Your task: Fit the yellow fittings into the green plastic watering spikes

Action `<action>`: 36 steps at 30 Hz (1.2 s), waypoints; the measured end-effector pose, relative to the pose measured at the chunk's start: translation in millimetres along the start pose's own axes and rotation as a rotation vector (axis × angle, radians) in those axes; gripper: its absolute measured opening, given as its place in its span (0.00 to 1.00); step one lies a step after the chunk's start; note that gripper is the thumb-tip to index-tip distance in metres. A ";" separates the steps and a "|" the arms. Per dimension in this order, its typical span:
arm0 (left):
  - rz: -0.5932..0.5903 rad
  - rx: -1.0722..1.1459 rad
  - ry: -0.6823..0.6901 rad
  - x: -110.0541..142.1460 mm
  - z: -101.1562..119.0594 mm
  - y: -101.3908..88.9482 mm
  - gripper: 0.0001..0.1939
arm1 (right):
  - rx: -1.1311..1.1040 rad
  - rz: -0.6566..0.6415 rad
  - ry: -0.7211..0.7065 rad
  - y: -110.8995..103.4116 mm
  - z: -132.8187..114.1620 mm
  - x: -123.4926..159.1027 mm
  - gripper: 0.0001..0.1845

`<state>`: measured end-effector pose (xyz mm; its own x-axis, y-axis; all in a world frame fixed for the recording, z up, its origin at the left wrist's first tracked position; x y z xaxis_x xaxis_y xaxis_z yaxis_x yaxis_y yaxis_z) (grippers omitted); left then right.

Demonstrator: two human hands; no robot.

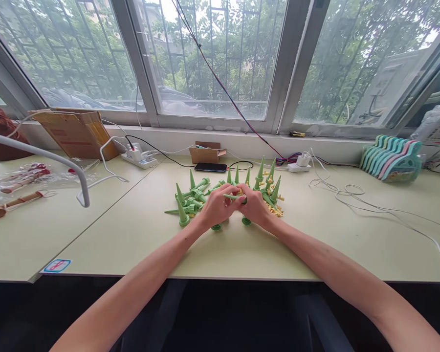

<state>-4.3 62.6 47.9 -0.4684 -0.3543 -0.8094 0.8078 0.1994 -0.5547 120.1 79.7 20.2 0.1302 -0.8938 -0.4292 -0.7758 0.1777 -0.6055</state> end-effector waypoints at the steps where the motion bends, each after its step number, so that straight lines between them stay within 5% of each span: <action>1: 0.010 0.010 -0.014 -0.1 -0.3 -0.5 0.10 | 0.010 0.007 0.013 -0.7 -0.5 0.0 0.16; 22: 0.153 0.038 -0.156 -2.8 -1.2 -10.4 0.16 | -0.001 0.084 -0.018 -1.1 -2.2 0.3 0.25; 36: 0.234 0.065 -0.244 3.5 -17.1 -12.7 0.17 | -0.100 0.025 -0.035 -3.1 -7.9 -0.1 0.20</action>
<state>-22.4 74.4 48.8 -0.1740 -0.5157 -0.8389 0.9081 0.2456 -0.3393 117.7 76.0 27.4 0.1300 -0.8742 -0.4678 -0.8365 0.1566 -0.5252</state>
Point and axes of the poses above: each hand's wrist, its own x-axis away from the middle knuckle, its own y-axis out of the palm, z = x × y, the point moved 6 cm from there along -x, towards the middle knuckle, and after that the axes turned 15 degrees about y, right-handed, at the moved point
